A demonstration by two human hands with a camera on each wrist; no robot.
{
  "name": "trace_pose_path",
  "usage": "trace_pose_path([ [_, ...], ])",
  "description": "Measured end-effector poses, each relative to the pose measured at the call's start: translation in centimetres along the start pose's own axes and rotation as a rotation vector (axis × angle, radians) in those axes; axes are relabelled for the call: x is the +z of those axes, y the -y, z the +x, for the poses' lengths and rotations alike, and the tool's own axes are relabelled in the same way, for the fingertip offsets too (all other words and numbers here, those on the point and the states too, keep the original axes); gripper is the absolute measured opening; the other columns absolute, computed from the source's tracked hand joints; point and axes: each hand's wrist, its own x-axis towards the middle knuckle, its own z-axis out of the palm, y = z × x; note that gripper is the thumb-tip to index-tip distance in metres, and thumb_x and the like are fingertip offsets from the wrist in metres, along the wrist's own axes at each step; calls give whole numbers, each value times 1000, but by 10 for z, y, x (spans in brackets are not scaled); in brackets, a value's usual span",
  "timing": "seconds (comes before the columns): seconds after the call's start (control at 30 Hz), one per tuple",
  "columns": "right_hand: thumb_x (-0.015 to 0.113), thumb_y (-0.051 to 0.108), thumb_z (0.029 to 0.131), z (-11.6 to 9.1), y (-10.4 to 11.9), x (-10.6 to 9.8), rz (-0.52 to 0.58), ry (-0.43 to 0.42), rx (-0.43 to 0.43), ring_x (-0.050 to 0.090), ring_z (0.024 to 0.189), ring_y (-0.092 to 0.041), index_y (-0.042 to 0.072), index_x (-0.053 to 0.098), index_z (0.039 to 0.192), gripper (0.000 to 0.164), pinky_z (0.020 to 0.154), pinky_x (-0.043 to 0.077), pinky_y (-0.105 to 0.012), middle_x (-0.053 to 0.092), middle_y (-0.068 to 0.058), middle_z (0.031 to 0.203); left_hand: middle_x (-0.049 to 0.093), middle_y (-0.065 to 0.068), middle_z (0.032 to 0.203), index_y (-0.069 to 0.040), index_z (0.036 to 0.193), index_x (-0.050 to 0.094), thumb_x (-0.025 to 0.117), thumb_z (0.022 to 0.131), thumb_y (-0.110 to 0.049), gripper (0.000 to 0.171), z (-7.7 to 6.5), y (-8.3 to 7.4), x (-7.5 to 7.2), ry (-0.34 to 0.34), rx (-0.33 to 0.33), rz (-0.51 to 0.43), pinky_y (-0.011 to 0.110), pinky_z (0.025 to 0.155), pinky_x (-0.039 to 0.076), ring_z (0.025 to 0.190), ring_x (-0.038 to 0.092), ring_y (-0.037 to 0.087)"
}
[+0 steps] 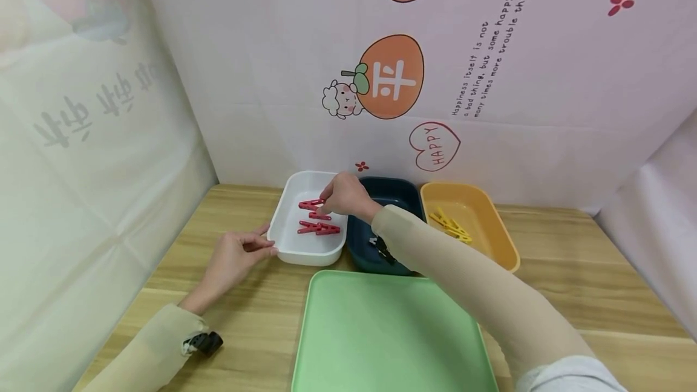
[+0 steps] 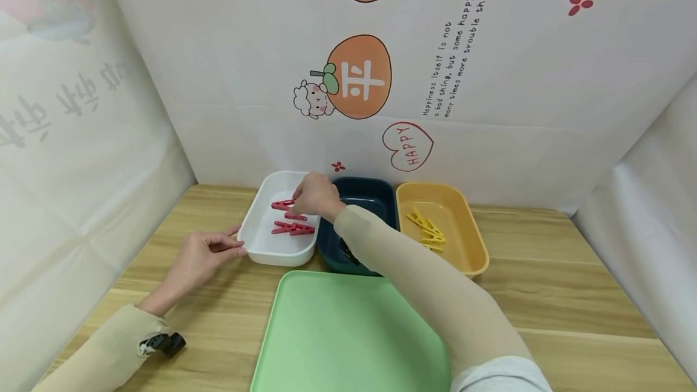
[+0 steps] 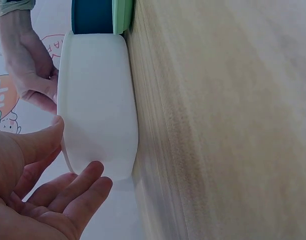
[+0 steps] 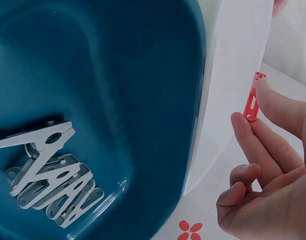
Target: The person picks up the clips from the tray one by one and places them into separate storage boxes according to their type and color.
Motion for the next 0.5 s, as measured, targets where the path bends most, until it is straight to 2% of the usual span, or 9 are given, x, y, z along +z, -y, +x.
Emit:
trace_pose_path([
  [0.17, 90, 18, 88, 1, -1, -1, 18, 9, 23, 65, 102, -26, 5, 78, 124, 40, 83, 61, -30, 76, -10, 118, 68, 20, 130, -5, 88, 83, 88, 85, -3, 6, 2, 0, 0, 0, 9, -5, 22, 76, 60, 118, 69, 37],
  [0.27, 88, 16, 89, -6, -5, -7, 29, -6, 19, 68, 106, -27, 4, 76, 128, 42, 86, 61, -33, 74, -14, 124, 68, 20, 131, -5, 89, 83, 88, 85, -3, 7, 3, -2, 1, 9, 14, -2, 25, 78, 61, 115, 71, 37],
  [0.37, 85, 14, 92, -21, -10, -16, 12, -35, -25, 69, 105, -25, 4, 78, 123, 33, 86, 61, -34, 76, -13, 119, 67, 20, 131, -4, 91, 83, 88, 86, -3, 7, 3, -3, 2, 19, 9, 0, 25, 78, 61, 114, 71, 37],
  [0.5, 83, 15, 94, -55, -20, -30, -29, -57, -93, 68, 98, -22, 7, 81, 116, 24, 82, 60, -34, 77, -5, 110, 67, 21, 133, -3, 91, 82, 87, 86, -3, 7, 2, -4, 0, 24, 3, 11, 23, 76, 61, 112, 72, 37],
])
